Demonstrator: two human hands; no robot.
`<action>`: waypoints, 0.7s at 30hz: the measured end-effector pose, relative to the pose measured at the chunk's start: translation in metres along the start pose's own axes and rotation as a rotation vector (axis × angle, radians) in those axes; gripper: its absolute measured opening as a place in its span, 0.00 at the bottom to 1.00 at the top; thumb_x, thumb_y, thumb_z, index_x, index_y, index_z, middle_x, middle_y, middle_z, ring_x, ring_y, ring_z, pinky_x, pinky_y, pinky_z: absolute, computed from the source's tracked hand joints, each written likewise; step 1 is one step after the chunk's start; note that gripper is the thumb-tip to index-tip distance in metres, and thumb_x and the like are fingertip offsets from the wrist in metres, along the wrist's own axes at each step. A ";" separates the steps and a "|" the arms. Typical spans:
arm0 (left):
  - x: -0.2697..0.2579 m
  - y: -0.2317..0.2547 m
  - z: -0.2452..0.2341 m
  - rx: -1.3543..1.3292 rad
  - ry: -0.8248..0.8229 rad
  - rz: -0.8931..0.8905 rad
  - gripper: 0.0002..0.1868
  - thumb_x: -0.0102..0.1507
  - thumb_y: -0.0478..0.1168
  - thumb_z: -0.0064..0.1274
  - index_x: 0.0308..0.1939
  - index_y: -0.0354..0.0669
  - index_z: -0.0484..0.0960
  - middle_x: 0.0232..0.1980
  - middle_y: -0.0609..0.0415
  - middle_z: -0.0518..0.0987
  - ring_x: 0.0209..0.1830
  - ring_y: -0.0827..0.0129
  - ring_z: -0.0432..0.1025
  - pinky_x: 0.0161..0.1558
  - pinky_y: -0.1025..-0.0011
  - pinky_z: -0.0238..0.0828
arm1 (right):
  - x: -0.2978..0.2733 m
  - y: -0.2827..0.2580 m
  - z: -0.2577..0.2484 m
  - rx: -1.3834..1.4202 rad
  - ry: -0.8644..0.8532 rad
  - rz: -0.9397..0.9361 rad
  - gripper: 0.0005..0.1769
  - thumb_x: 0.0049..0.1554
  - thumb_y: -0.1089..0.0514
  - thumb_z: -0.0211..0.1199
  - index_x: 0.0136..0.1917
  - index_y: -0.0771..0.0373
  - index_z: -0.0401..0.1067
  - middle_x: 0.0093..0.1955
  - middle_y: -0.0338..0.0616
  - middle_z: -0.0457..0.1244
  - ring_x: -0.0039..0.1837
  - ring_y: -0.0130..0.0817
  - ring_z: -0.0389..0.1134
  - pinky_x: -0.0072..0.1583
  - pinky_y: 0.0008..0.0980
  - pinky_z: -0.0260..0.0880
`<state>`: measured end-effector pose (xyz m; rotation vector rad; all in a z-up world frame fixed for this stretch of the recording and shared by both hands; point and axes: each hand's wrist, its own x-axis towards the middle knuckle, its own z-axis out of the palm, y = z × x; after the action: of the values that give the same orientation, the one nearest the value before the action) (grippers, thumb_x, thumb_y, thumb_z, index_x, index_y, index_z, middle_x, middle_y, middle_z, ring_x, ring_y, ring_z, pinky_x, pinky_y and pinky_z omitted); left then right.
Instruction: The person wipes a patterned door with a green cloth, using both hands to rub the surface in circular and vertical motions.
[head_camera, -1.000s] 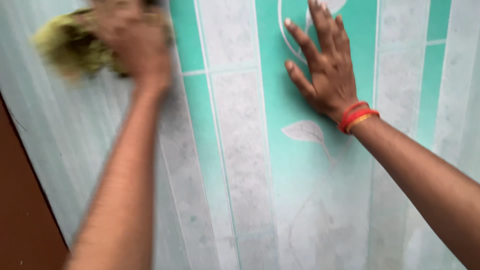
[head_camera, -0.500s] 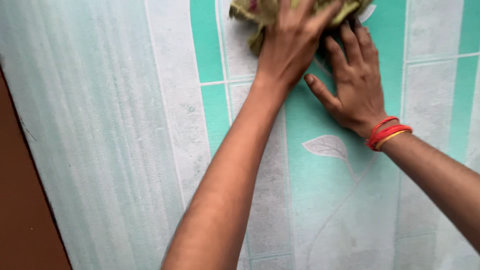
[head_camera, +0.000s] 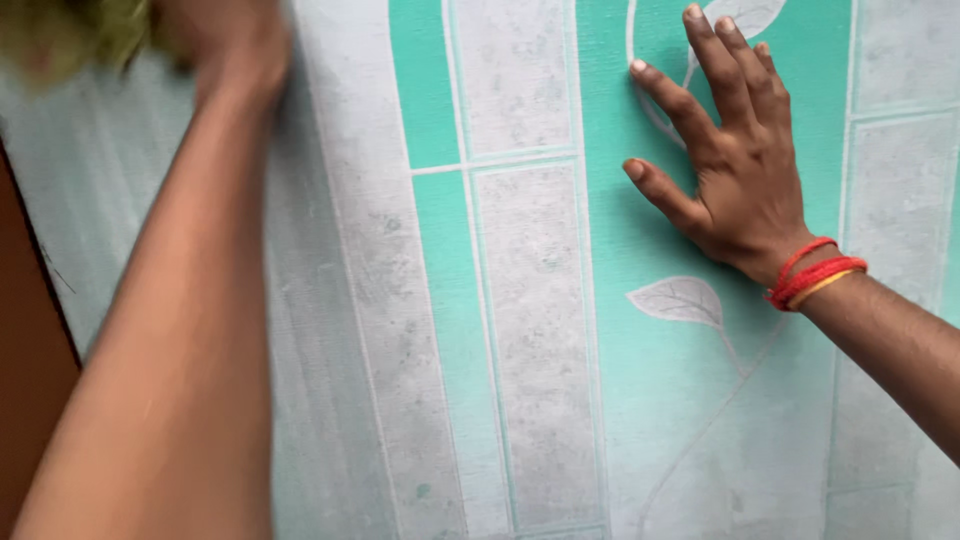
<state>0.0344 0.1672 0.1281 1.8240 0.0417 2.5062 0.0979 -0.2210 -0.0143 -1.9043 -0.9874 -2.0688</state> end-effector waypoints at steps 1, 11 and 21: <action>-0.005 -0.010 -0.011 -0.015 0.020 -0.048 0.17 0.74 0.41 0.42 0.67 0.49 0.73 0.69 0.47 0.67 0.69 0.52 0.66 0.69 0.49 0.63 | -0.001 -0.001 0.001 0.013 0.003 0.001 0.37 0.69 0.30 0.52 0.85 0.45 0.60 0.90 0.47 0.39 0.90 0.50 0.37 0.87 0.60 0.36; -0.156 0.089 -0.056 0.053 -0.174 -0.141 0.38 0.72 0.67 0.18 0.80 0.59 0.65 0.86 0.49 0.50 0.85 0.34 0.39 0.80 0.33 0.21 | -0.005 0.001 0.000 0.099 0.040 -0.055 0.43 0.67 0.30 0.56 0.88 0.48 0.55 0.89 0.55 0.39 0.90 0.56 0.36 0.86 0.63 0.39; -0.199 0.186 -0.082 -0.602 -0.193 -0.246 0.46 0.75 0.67 0.10 0.82 0.34 0.51 0.83 0.39 0.59 0.86 0.40 0.50 0.84 0.41 0.21 | -0.025 -0.099 0.029 0.326 0.022 -0.125 0.34 0.68 0.45 0.57 0.85 0.47 0.59 0.86 0.45 0.51 0.90 0.41 0.45 0.88 0.53 0.38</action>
<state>0.0139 -0.0284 -0.0778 1.6620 -0.4176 1.8866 0.0732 -0.1363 -0.0737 -1.6905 -1.3729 -1.8451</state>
